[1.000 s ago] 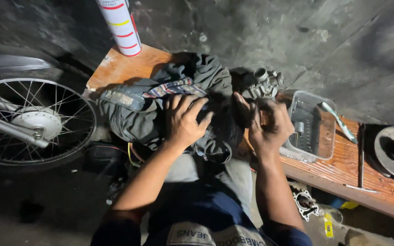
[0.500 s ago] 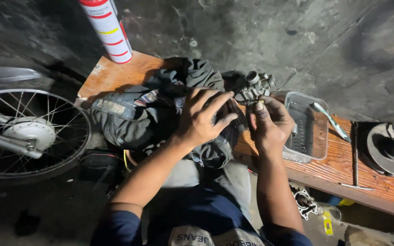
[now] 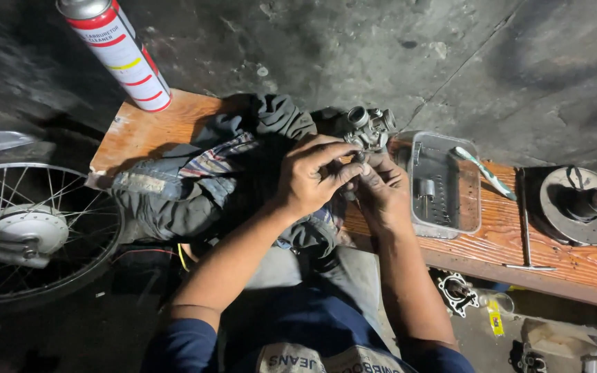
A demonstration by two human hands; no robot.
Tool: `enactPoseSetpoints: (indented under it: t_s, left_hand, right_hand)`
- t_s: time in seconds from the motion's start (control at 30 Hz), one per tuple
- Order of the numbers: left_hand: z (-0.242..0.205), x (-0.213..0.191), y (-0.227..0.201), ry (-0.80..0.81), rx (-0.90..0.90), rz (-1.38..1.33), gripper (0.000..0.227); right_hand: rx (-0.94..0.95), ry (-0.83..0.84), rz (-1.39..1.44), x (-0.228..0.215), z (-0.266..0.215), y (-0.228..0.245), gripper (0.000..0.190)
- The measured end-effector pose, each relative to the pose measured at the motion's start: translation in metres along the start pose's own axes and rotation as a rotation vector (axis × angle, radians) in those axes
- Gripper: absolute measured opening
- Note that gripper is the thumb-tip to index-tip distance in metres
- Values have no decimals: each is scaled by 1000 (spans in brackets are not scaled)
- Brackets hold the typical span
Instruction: The person cleans a small metal part with a cloth, then picks up a carburetor and uses pliers to adjust a screw on its side. They then place the carburetor on the table and use a toothbrush to scrub a small component inside a plastic tray.
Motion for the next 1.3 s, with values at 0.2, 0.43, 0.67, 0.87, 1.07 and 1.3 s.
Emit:
enactPoseSetpoints:
  t_s: [0.2, 0.43, 0.67, 0.87, 1.07, 1.3]
  left_hand:
    - [-8, 2, 20, -3, -177, -127, 21]
    - [-15, 9, 32, 47, -277, -301, 15]
    - [-18, -3, 41, -20, -356, -350, 13]
    - [-25, -41, 50, -70, -471, -271, 14]
    - [-59, -56, 63, -47, -580, -149, 18]
    - [-71, -68, 59, -49, -577, -41, 20]
  right_hand:
    - [-32, 47, -148, -18, 5, -14, 14]
    - [5, 28, -204, -23, 5, -16, 21]
    - [-144, 64, -522, -1, 2, 13, 15]
    - [-466, 442, -1213, 58, -22, 50, 34]
    - [-180, 670, -1757, 53, -50, 12, 49]
    - [-439, 566, -1554, 41, -41, 8, 43]
Point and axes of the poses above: each hand's wrist, its own z-axis towards the middle knuckle, its own x-axis out of the palm, y = z × x, the point moved 8 cm from there along z, towards the middle knuckle, and after that the axes turned 5 degrees about -x, right-handed, at the moved point
